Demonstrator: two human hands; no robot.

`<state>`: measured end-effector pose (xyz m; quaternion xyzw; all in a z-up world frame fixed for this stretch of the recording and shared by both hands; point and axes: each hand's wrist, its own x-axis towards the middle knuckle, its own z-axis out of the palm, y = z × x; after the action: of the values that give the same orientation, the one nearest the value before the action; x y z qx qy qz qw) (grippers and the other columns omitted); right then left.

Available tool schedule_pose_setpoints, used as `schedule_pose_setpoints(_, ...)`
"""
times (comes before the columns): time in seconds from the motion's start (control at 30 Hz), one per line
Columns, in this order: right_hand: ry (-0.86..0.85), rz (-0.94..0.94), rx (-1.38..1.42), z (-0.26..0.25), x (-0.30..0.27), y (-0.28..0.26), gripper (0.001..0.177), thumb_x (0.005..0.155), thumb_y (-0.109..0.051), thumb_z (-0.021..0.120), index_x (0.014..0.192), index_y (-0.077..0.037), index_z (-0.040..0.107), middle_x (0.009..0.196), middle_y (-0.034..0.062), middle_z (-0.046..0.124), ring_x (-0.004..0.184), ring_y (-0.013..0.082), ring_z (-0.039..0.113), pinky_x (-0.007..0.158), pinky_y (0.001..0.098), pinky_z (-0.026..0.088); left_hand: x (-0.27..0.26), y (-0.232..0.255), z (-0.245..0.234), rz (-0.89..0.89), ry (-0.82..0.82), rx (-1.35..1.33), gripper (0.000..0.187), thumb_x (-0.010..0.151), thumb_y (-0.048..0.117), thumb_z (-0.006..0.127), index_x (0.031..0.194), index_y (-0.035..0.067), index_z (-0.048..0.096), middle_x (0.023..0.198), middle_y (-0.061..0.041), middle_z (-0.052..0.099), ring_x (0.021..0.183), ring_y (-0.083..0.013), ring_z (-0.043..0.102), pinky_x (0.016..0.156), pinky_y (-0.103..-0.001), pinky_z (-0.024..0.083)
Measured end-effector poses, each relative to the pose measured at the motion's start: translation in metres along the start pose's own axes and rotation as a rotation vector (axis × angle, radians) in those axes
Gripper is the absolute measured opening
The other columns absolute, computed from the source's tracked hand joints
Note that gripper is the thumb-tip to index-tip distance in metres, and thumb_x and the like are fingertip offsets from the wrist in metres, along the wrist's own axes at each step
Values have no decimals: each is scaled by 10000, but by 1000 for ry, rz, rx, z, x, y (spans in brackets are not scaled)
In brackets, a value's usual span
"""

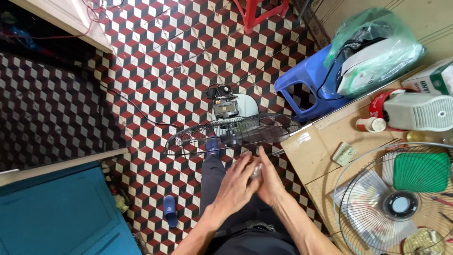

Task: Dismantling, cleaning, and reassembling the blades of an electric fan on a workbench.

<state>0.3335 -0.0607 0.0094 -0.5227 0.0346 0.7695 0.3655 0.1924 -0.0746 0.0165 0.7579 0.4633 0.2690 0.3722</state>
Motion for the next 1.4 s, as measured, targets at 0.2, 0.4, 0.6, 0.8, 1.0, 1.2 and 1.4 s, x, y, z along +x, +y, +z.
schedule_pose_setpoints(0.2,-157,-59,30,7,8,38,724,987,-670,428,1310,-57,638,1148,86,681,1028,208,620,912,378,470,-11,-23,-31,-37,158,105,213,985,123,633,1186,62,665,1256,-111,716,1137,-307,686,1009,-466,516)
schedule_pose_setpoints(0.4,252,-395,-316,-4,82,93,537,928,-356,604,1338,-11,557,1243,169,672,1143,276,622,997,412,449,-52,-13,-125,-248,117,-33,335,886,-52,587,1192,64,659,1143,-96,721,1004,-240,735,827,-333,607)
schedule_pose_setpoints(0.6,559,-506,-744,49,87,76,566,890,-334,697,1329,1,570,1174,236,720,1122,383,691,956,439,528,10,-12,-135,131,-170,303,540,834,-7,624,1372,-19,578,1202,-138,666,1170,-329,597,1024,-454,463)
schedule_pose_setpoints(0.8,714,-699,-836,39,111,89,521,880,-316,661,1285,-11,539,1079,296,702,1029,505,647,845,532,524,23,-45,-104,483,-253,645,669,842,71,589,1465,-119,438,1489,-276,487,1368,-380,488,1162,-431,384)
schedule_pose_setpoints(1.0,728,-744,-989,46,105,88,376,878,-339,662,1097,-37,617,993,258,723,961,477,667,777,542,534,21,-51,-74,384,-514,1028,682,898,177,543,1482,-135,380,1494,-308,450,1406,-392,409,1146,-470,284)
schedule_pose_setpoints(1.2,782,-812,-1099,53,106,92,338,921,-367,622,1051,-55,616,1011,216,710,885,450,683,704,536,545,37,-44,-69,412,-615,1099,708,894,206,551,1487,-113,331,1508,-292,421,1423,-441,350,1171,-542,222)
schedule_pose_setpoints(1.4,783,-627,-1118,54,110,84,425,925,-408,639,1043,-2,589,978,239,700,898,476,659,743,587,511,42,-65,-53,336,-785,1310,676,958,206,496,1502,-156,323,1568,-330,342,1459,-473,318,1198,-567,188)
